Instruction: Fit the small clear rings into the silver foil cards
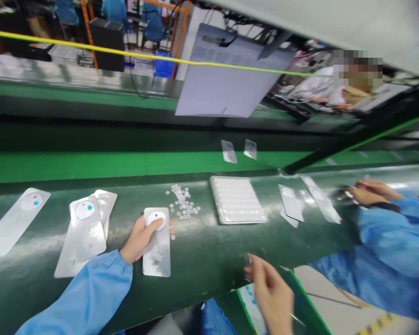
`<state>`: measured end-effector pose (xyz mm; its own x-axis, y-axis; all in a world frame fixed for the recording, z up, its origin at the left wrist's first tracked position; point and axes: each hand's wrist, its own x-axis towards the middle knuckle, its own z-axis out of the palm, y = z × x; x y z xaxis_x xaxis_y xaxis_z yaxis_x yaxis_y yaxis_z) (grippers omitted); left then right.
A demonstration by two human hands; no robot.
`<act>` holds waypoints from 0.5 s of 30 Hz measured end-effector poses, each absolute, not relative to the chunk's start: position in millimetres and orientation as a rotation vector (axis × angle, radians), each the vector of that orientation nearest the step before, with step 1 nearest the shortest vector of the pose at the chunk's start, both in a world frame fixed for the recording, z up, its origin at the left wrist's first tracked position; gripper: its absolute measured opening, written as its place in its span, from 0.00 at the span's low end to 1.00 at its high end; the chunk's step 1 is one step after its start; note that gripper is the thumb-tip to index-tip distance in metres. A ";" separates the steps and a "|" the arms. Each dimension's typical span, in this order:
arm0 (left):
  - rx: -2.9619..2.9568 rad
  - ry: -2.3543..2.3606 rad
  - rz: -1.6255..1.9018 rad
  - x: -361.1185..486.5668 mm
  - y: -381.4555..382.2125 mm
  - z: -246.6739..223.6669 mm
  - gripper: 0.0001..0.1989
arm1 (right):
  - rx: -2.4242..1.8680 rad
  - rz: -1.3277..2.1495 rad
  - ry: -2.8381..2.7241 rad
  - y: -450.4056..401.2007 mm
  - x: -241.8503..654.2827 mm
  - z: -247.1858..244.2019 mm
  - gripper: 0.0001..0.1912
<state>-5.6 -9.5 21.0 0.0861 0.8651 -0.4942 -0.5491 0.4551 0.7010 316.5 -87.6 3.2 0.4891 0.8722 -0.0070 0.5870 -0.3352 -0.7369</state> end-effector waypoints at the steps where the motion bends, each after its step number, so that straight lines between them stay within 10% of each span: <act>1: 0.384 1.059 1.107 -3.3 -10.7 21.7 0.26 | -1.884 0.751 -1.267 -81.8 279.9 9.2 0.29; 6: 0.540 1.029 1.167 0.7 -12.5 12.7 0.32 | -1.305 1.500 -1.454 -40.7 168.8 12.7 0.29; 15: 0.525 0.876 1.199 -6.5 -1.5 -4.7 0.34 | -1.895 0.420 -1.131 57.2 386.8 79.6 0.27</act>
<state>-6.5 -1.5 -4.7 0.1076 0.9474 -0.3015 -0.5748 0.3067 0.7587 386.8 57.2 79.6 0.5310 0.8363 0.1367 0.5446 -0.2132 -0.8111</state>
